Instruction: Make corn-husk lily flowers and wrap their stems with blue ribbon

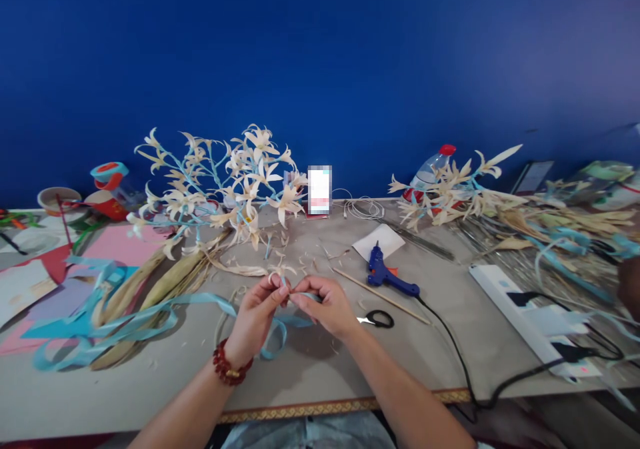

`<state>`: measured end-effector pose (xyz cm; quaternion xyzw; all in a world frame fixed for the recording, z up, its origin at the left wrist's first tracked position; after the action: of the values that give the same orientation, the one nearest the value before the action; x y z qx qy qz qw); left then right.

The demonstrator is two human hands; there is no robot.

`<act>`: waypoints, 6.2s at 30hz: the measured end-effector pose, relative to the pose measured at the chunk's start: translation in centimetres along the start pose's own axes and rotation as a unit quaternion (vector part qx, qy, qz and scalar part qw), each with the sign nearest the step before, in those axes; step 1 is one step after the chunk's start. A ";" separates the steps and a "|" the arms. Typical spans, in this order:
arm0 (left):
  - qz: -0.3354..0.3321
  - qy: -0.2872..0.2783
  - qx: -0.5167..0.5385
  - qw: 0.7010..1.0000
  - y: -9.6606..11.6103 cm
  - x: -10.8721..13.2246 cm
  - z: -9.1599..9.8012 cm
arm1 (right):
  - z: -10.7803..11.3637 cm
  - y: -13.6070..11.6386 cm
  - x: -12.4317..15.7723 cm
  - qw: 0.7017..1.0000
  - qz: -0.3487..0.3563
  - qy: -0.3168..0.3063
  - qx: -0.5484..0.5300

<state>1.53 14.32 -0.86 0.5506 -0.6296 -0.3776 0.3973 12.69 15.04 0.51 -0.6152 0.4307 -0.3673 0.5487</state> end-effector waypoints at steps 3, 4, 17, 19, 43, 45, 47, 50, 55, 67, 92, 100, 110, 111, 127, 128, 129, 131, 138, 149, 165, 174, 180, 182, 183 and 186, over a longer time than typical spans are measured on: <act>-0.001 -0.014 -0.005 1.000 0.1 0.0 -0.2 | -0.1 0.7 -0.2 0.998 -0.028 -0.013 -0.046; 0.000 -0.017 -0.007 1.000 0.1 0.0 -0.3 | -0.2 0.9 -0.2 0.998 -0.033 -0.017 -0.055; 0.010 -0.001 -0.028 1.000 -0.4 0.0 0.2 | 0.0 1.0 -0.3 0.994 -0.030 -0.024 -0.104; 0.016 0.001 -0.025 1.000 -0.6 -0.1 0.3 | 0.2 0.7 -0.3 0.995 -0.019 -0.021 -0.098; 0.079 -0.086 0.016 0.993 -1.1 0.2 -1.7 | -0.4 -0.5 0.2 0.991 -0.066 -0.113 -0.043; 0.081 -0.082 0.020 0.993 -1.2 0.2 -1.6 | -0.4 -0.7 0.2 0.991 -0.063 -0.111 -0.040; 0.084 -0.081 0.026 0.993 -1.2 0.2 -1.5 | -0.5 -0.8 0.2 0.991 -0.060 -0.108 -0.048; 0.081 -0.084 0.031 0.993 -1.1 0.3 -1.6 | -0.6 -0.7 0.4 0.991 -0.074 -0.096 -0.057; 0.075 -0.092 0.018 0.993 -0.6 0.3 -1.8 | -0.8 0.7 0.7 0.984 -0.135 -0.090 -0.072; 0.068 -0.103 0.010 0.992 -0.2 0.3 -2.1 | -0.7 1.4 0.2 0.984 -0.131 -0.068 -0.096; 0.064 -0.055 0.049 0.995 -1.1 0.2 -1.3 | -0.3 0.3 0.0 0.993 -0.079 -0.036 -0.081; 0.064 -0.058 0.077 0.993 -0.9 0.3 -1.6 | -0.8 1.5 0.0 0.985 -0.109 -0.046 -0.125; 0.053 -0.040 0.078 0.995 -0.6 0.2 -1.1 | -0.9 1.8 0.1 0.981 -0.141 -0.034 -0.126; 0.053 -0.038 0.081 0.995 -0.6 0.3 -1.1 | -1.0 2.0 0.1 0.980 -0.144 -0.035 -0.131; -0.022 0.009 -0.031 0.999 0.0 -0.2 0.2 | 0.7 -1.5 0.0 0.994 0.051 0.019 0.096; -0.022 0.013 -0.032 0.999 -0.1 -0.2 0.3 | 0.7 -1.6 0.0 0.992 0.054 0.019 0.115; -0.021 0.015 -0.033 0.999 -0.1 -0.2 0.4 | 0.7 -1.7 0.0 0.991 0.052 0.018 0.125; -0.020 0.011 -0.038 0.999 -0.2 -0.2 0.5 | 0.7 -1.6 0.0 0.991 0.042 0.011 0.127; -0.020 0.005 -0.059 0.998 0.0 -0.2 0.7 | 0.5 -0.6 -0.2 1.000 -0.008 -0.008 0.013; -0.005 -0.044 -0.042 0.998 0.3 0.1 -0.6 | -0.2 1.8 0.2 0.980 -0.150 -0.018 -0.130; -0.027 0.012 -0.038 0.999 0.3 0.1 -0.1 | 0.9 -2.1 0.1 0.995 0.048 0.018 0.087; -0.031 0.025 -0.072 0.997 0.2 0.0 0.6 | 0.8 -1.5 0.1 0.998 0.011 0.001 0.064; -0.021 -0.020 -0.065 0.997 0.6 0.0 -0.5 | 0.5 -0.3 0.0 0.997 -0.052 -0.029 -0.054; -0.020 -0.037 -0.052 0.998 0.6 0.1 -0.8 | 0.2 0.0 0.0 0.992 -0.074 -0.041 -0.096; -0.019 -0.043 -0.045 0.998 0.7 0.1 -1.0 | 0.0 0.2 0.1 0.989 -0.085 -0.047 -0.114; -0.009 -0.056 -0.029 0.998 0.5 0.2 -1.3 | -0.5 0.6 0.1 0.981 -0.108 -0.060 -0.150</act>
<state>2.46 14.17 0.15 0.5224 -0.6347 -0.4299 0.3735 12.15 14.74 0.00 -0.7544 0.3782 -0.3176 0.4324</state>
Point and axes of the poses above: each hand's wrist, its own x-axis away from the middle knuckle, its own z-axis out of the back of the hand, y = z × x, the point moved 10 cm from there along -x, towards the middle knuckle, and after that the axes turned 6 degrees about -x, right-handed, at the moved point
